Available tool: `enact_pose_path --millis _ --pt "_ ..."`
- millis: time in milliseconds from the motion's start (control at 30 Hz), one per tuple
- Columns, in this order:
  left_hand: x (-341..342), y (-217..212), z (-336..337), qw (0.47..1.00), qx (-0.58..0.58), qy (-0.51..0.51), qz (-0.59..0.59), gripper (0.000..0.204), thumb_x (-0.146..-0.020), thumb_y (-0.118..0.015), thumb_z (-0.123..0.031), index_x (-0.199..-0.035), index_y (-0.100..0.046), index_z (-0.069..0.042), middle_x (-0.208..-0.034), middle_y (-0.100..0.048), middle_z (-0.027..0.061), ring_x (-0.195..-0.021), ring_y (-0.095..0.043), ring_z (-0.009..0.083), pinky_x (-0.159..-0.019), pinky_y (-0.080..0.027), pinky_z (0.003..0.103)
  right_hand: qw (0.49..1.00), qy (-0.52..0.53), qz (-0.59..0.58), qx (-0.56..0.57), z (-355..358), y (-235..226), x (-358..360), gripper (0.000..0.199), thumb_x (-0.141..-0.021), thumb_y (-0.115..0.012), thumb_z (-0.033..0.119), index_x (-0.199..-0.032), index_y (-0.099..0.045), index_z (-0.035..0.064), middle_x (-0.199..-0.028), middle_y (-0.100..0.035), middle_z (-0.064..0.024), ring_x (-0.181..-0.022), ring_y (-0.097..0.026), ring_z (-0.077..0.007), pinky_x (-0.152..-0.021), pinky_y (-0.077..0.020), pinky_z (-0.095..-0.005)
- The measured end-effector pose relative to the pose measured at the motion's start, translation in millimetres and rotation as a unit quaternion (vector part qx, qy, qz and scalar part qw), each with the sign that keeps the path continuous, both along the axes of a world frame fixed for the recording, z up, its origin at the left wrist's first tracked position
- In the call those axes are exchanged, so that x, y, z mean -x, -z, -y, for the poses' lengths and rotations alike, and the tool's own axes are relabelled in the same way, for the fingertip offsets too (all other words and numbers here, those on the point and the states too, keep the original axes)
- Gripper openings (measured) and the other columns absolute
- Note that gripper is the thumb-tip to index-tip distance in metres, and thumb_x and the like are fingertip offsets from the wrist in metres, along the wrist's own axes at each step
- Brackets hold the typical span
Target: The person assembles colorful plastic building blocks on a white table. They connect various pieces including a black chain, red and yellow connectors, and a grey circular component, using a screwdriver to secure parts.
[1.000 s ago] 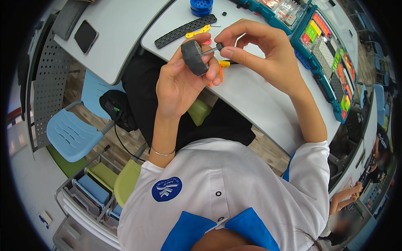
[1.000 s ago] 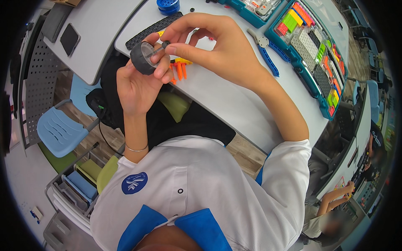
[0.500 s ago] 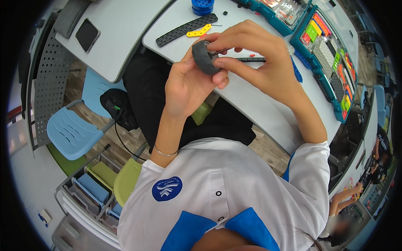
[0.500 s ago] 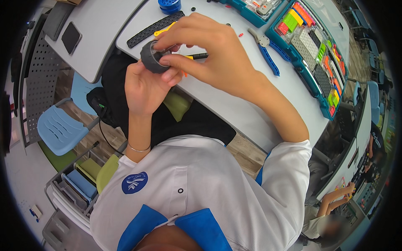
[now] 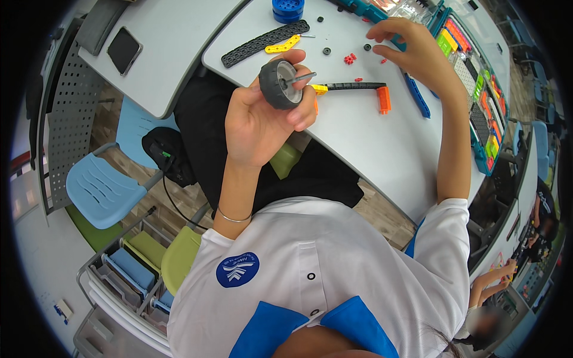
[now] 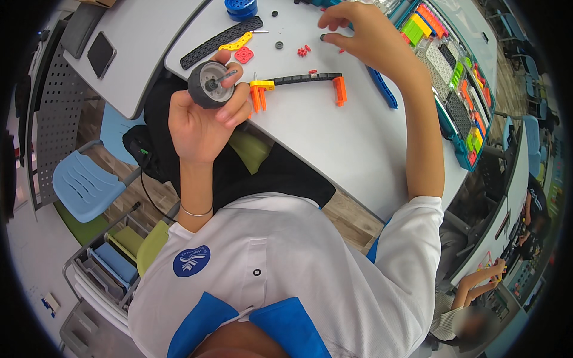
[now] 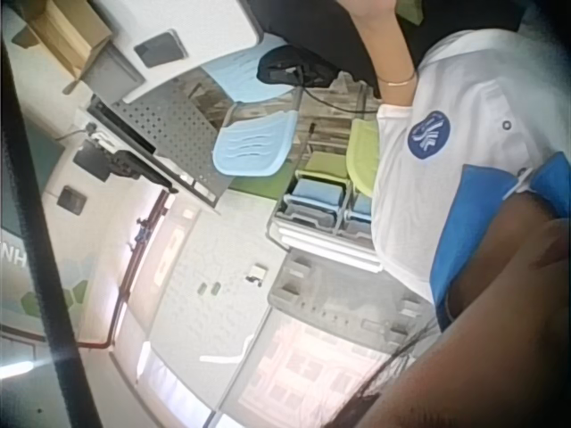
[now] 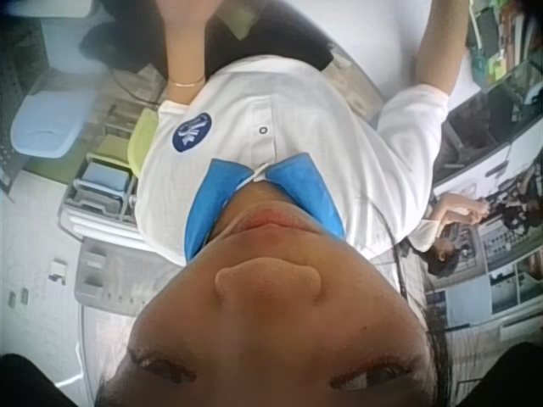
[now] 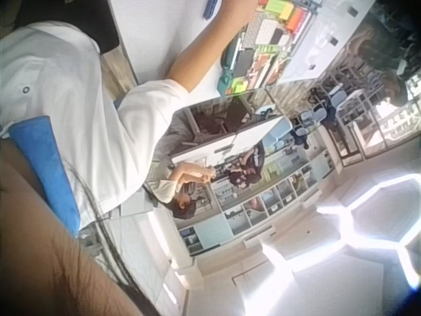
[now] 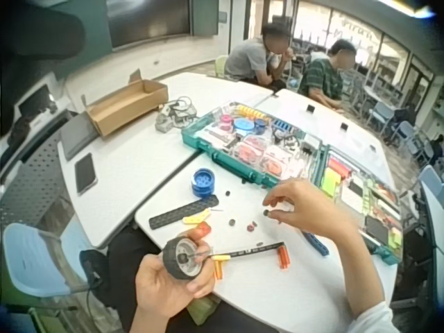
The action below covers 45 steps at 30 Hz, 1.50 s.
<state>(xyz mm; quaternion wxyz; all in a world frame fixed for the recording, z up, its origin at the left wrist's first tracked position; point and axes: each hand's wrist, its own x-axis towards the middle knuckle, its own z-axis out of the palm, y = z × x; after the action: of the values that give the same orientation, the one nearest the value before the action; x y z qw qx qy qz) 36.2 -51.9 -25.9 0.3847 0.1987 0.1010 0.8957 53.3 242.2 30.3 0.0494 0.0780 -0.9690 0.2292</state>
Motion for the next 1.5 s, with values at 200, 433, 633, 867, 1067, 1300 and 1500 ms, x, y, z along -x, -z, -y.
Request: enact_pose_path --millis 200,433,633,867,1067,1300,1500 --pt "-1 -4 1 1.0 0.02 0.0 0.019 0.061 -0.095 -0.037 -0.028 -0.147 -0.036 0.005 -0.108 -0.049 0.0076 -0.075 -0.047 0.0173 -0.068 -0.041 0.034 0.997 -0.062 0.035 0.011 25 14 5 0.019 -0.085 -0.076 0.013 -0.102 -0.073 0.0058 -0.1 -0.068 -0.005 -0.095 -0.062 -0.02 -0.085 -0.0505 -0.0354" --pt "1 -3 2 1.0 -0.001 0.01 0.014 0.062 -0.095 -0.037 -0.028 -0.147 -0.036 0.005 -0.109 -0.049 0.0075 -0.074 -0.047 0.0166 -0.068 -0.04 0.034 0.998 -0.061 0.019 0.0 24 30 8 0.017 -0.082 -0.076 0.009 -0.099 -0.073 0.006 -0.093 -0.063 -0.0077 -0.091 -0.062 -0.0227 -0.085 -0.0519 -0.0341" --pt "0 -9 3 0.994 0.1 -0.041 -0.033 0.061 -0.096 -0.04 -0.028 -0.148 -0.036 0.005 -0.114 -0.052 0.0082 -0.075 -0.05 0.0166 -0.071 -0.043 0.034 0.996 -0.08 -0.025 0.044 36 17 6 0.017 -0.084 -0.077 0.011 -0.099 -0.073 0.0052 -0.098 -0.067 -0.0054 -0.094 -0.061 -0.0202 -0.083 -0.0496 -0.0331" --pt "-4 -35 4 0.941 0.278 -0.114 -0.157 0.062 -0.099 -0.047 -0.027 -0.15 -0.036 0.006 -0.117 -0.057 0.0133 -0.084 -0.061 0.0191 -0.08 -0.05 0.034 0.942 -0.2 -0.053 0.263 74 -11 -8 0.021 -0.084 -0.077 0.016 -0.102 -0.074 0.0062 -0.101 -0.07 -0.0013 -0.088 -0.059 -0.0159 -0.074 -0.0444 -0.0296" --pt "-10 -42 1 0.922 0.329 -0.103 -0.174 0.071 -0.097 -0.049 -0.033 -0.153 -0.031 0.007 -0.132 -0.055 0.0233 -0.082 -0.06 0.0194 -0.078 -0.051 0.035 0.894 -0.182 0.026 0.409 86 6 -9 0.021 -0.084 -0.077 0.018 -0.1 -0.075 0.0046 -0.094 -0.064 -0.0019 -0.086 -0.054 -0.0145 -0.076 -0.042 -0.0293" --pt "-6 -33 8 0.947 0.265 -0.124 -0.133 0.063 -0.097 -0.047 -0.025 -0.149 -0.037 0.009 -0.109 -0.058 0.0128 -0.083 -0.062 0.0211 -0.078 -0.051 0.033 0.94 -0.162 -0.004 0.3 74 -9 -5 0.013 -0.085 -0.073 0.007 -0.096 -0.072 0.0013 -0.094 -0.064 -0.0044 -0.092 -0.06 -0.0165 -0.086 -0.0474 -0.0307" --pt "4 -34 21 0.917 0.318 -0.197 -0.139 0.069 -0.094 -0.043 -0.028 -0.149 -0.033 0.013 -0.126 -0.047 0.011 -0.084 -0.053 0.0192 -0.074 -0.044 0.034 0.99 -0.028 -0.13 -0.04 30 11 15 0.014 -0.087 -0.075 0.014 -0.098 -0.074 0.0044 -0.095 -0.066 -0.0055 -0.094 -0.063 -0.021 -0.086 -0.0509 -0.034"
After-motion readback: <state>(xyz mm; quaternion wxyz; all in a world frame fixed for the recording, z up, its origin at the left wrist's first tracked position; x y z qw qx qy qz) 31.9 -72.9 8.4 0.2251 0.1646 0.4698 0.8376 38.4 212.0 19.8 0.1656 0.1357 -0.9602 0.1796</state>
